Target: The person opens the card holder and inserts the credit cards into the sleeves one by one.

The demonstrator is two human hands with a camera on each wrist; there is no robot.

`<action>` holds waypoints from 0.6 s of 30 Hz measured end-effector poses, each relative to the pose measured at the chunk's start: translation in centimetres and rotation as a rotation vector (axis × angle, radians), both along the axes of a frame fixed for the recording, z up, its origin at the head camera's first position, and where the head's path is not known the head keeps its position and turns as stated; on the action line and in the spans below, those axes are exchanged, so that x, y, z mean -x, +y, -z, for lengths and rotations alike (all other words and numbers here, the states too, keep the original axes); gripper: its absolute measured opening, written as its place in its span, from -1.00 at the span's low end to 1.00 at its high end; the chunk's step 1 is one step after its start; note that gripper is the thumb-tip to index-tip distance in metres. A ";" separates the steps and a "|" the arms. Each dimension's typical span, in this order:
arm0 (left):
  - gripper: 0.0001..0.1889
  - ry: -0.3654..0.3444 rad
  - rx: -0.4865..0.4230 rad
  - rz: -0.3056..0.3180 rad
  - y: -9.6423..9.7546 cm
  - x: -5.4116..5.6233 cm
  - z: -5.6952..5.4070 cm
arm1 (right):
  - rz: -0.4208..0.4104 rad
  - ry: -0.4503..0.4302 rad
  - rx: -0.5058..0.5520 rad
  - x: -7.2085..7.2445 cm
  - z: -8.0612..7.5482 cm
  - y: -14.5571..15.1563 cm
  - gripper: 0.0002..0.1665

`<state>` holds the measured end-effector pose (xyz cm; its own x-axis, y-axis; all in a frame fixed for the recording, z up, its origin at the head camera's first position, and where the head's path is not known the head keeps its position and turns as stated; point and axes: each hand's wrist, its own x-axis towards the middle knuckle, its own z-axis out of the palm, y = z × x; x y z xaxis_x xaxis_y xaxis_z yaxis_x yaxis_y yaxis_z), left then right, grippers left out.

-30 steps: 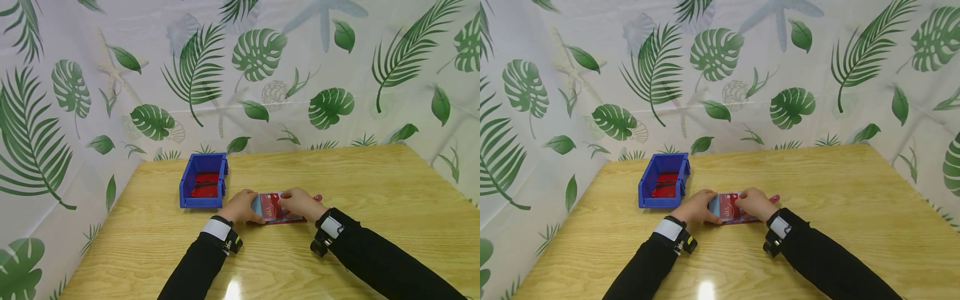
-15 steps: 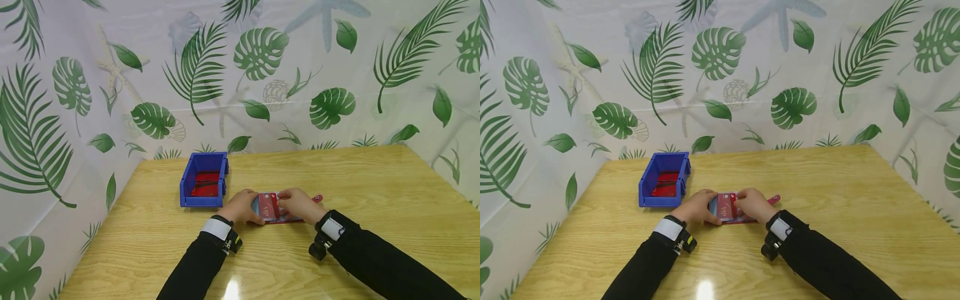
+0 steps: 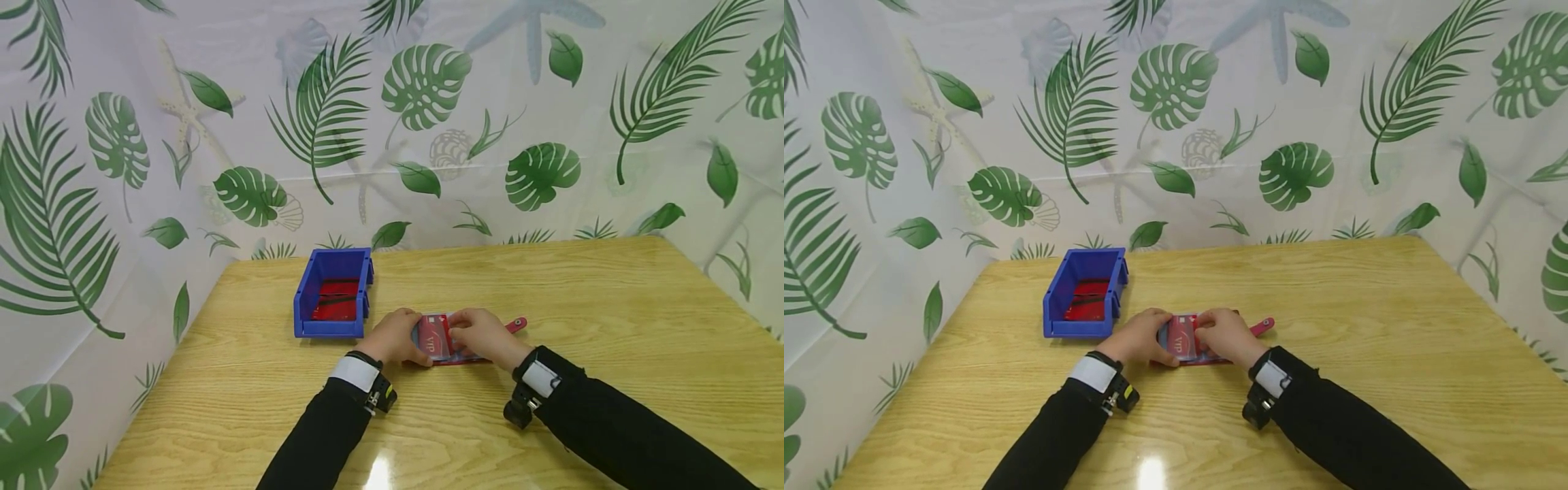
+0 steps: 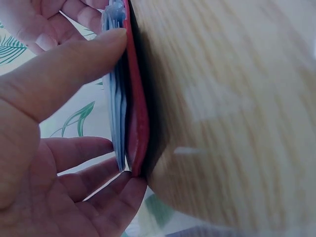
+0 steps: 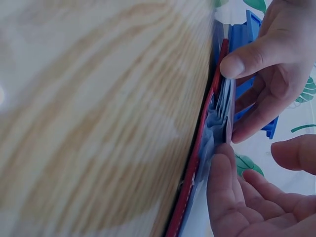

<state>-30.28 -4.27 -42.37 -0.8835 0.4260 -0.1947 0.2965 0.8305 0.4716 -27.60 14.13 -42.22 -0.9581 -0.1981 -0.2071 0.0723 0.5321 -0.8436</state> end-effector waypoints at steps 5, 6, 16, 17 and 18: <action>-0.10 0.008 0.015 0.002 0.0 0.0 0.1 | 0.002 0.027 -0.038 0.1 0.2 -0.4 -0.57; -0.10 0.009 0.018 0.003 0.0 0.0 0.1 | 0.005 0.029 -0.047 0.2 0.2 -0.5 -0.57; -0.10 0.052 0.019 0.029 0.0 0.5 0.5 | 0.021 0.018 -0.035 0.6 0.3 -0.7 -0.55; -0.10 0.053 0.015 0.029 0.0 0.5 0.5 | 0.020 0.016 -0.032 0.6 0.3 -0.7 -0.54; -0.10 0.057 0.012 0.029 0.0 0.5 0.5 | 0.019 0.015 -0.031 0.6 0.3 -0.7 -0.54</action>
